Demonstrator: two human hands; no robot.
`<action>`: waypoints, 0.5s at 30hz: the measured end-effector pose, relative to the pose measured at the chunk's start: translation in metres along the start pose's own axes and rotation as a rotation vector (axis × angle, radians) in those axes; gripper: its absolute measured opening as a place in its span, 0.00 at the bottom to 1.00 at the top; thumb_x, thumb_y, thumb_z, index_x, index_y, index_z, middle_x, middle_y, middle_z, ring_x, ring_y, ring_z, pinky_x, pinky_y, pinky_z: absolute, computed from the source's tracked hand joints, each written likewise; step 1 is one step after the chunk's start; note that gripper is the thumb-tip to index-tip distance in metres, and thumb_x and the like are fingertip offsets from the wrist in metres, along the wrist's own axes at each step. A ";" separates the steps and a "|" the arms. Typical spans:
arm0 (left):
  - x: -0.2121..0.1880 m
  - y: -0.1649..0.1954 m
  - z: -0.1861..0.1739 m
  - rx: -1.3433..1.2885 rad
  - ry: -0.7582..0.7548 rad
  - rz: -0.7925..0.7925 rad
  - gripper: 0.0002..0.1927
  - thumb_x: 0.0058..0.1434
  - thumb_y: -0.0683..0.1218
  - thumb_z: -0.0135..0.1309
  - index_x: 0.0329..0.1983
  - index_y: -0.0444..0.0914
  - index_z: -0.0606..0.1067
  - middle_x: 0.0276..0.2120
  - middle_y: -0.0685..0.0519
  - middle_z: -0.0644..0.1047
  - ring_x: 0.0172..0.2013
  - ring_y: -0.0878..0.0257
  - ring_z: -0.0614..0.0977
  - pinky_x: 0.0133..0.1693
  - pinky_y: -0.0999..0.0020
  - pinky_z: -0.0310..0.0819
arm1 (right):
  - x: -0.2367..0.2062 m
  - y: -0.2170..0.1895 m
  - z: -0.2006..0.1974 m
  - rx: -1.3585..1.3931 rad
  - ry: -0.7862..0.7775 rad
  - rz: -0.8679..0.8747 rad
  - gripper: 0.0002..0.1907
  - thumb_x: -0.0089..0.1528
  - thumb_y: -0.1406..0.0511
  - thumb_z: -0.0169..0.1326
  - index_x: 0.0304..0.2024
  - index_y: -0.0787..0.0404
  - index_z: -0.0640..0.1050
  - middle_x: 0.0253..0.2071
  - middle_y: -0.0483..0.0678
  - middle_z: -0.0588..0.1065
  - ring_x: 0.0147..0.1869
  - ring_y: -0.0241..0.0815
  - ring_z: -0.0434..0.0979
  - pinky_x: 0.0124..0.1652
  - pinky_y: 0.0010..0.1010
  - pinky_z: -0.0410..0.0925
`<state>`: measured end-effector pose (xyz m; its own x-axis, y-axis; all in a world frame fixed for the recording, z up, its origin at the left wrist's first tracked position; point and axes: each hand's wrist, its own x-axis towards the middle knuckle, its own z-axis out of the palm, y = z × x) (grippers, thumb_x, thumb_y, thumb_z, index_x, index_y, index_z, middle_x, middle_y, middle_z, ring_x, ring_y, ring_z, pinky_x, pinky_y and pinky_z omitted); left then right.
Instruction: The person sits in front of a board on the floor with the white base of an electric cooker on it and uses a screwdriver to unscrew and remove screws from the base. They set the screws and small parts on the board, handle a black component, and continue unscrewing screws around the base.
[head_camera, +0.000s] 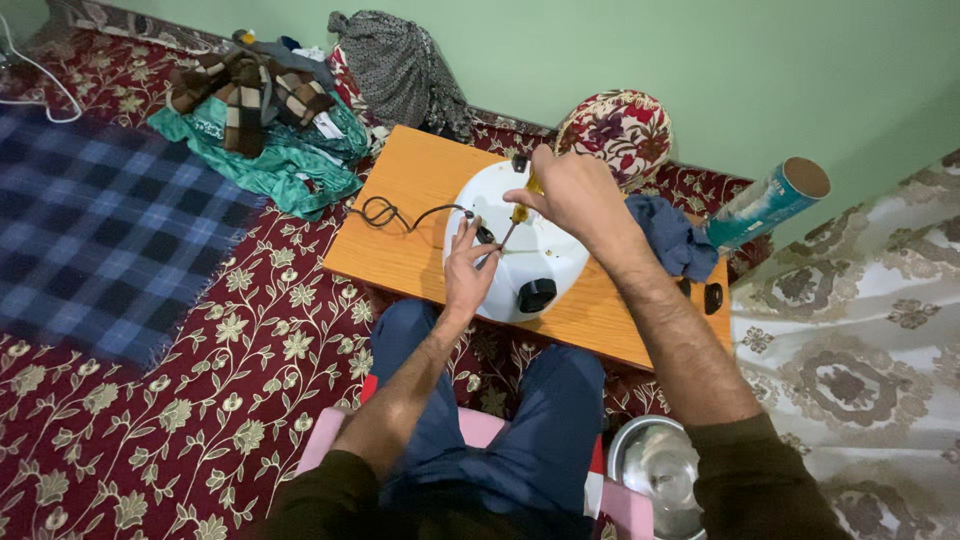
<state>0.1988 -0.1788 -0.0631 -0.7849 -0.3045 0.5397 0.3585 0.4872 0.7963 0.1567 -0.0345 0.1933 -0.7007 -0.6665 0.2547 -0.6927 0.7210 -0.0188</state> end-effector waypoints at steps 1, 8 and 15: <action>0.000 0.000 0.000 -0.003 -0.001 -0.003 0.10 0.57 0.41 0.60 0.42 0.38 0.86 0.66 0.38 0.71 0.73 0.41 0.62 0.70 0.49 0.54 | 0.000 -0.001 -0.001 -0.013 -0.013 0.017 0.26 0.64 0.49 0.63 0.44 0.64 0.72 0.29 0.60 0.78 0.38 0.64 0.80 0.38 0.53 0.71; 0.001 0.003 -0.003 -0.063 -0.008 -0.060 0.09 0.58 0.41 0.60 0.41 0.38 0.85 0.67 0.40 0.70 0.73 0.41 0.61 0.69 0.51 0.56 | 0.008 -0.005 -0.005 0.291 0.007 -0.203 0.18 0.62 0.59 0.62 0.44 0.64 0.72 0.31 0.57 0.78 0.38 0.61 0.80 0.39 0.51 0.70; 0.003 0.003 -0.004 -0.026 -0.008 -0.021 0.09 0.59 0.41 0.60 0.42 0.37 0.85 0.69 0.40 0.69 0.74 0.41 0.60 0.71 0.48 0.53 | 0.005 0.004 0.004 0.132 0.080 -0.093 0.26 0.60 0.53 0.66 0.40 0.69 0.72 0.26 0.60 0.77 0.35 0.64 0.79 0.36 0.52 0.71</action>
<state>0.1999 -0.1812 -0.0578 -0.7965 -0.3079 0.5204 0.3545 0.4594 0.8145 0.1493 -0.0356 0.1908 -0.6205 -0.7081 0.3372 -0.7740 0.6222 -0.1175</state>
